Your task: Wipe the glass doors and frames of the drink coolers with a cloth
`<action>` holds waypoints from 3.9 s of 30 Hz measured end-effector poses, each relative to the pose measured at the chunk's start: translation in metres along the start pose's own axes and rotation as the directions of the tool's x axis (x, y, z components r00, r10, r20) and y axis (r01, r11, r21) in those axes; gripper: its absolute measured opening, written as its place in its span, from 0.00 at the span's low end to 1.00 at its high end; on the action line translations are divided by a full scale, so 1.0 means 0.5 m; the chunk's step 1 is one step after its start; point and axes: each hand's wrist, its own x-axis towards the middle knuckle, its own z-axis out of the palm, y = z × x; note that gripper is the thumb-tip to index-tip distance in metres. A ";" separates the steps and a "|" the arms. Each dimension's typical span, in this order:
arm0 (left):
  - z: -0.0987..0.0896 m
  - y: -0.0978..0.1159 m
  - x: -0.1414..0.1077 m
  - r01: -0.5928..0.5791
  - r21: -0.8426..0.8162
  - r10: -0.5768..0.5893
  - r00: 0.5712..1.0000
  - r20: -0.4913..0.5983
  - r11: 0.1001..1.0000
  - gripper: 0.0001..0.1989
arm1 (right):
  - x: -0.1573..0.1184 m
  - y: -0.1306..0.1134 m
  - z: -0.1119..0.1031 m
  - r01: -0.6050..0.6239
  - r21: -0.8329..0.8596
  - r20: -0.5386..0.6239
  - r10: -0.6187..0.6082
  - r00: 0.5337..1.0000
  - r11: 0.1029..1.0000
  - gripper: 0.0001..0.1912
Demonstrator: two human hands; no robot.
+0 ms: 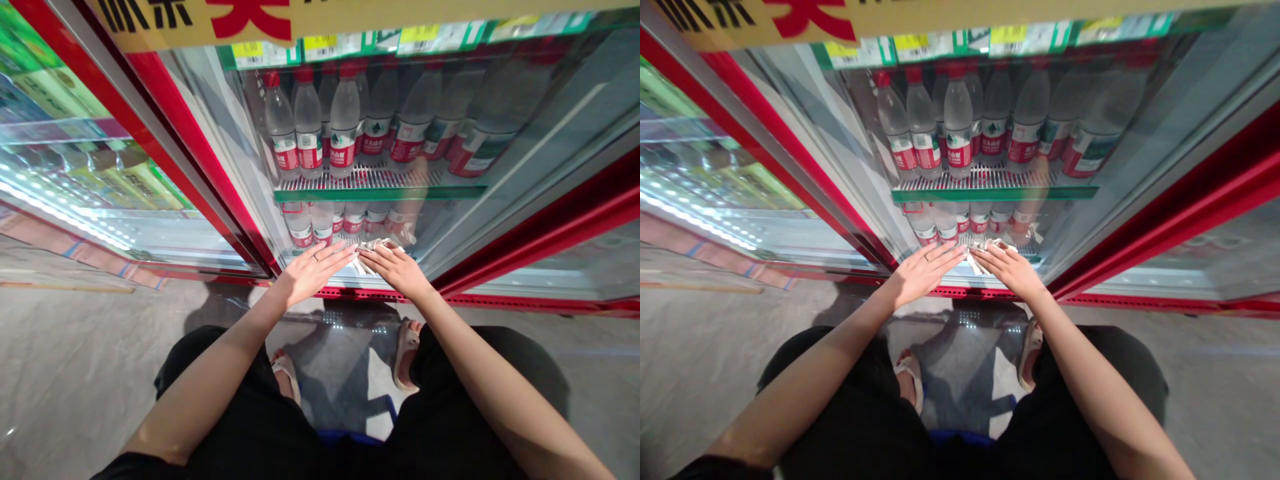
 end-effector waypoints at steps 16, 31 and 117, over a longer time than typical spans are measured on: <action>0.010 0.020 0.004 -0.034 -0.015 0.035 0.999 0.021 0.999 0.37 | -0.042 0.010 -0.034 -0.145 -0.100 -0.045 0.142 0.989 0.984 0.42; -0.020 0.111 0.038 0.030 0.057 -0.029 0.999 -0.015 0.998 0.33 | -0.083 0.035 -0.043 -0.046 -0.119 -0.072 0.038 0.997 0.992 0.39; 0.146 0.280 0.494 -0.119 -0.196 -0.021 0.805 -0.593 0.973 0.21 | -0.257 0.099 -0.225 -0.639 0.295 -0.510 0.683 0.523 0.710 0.20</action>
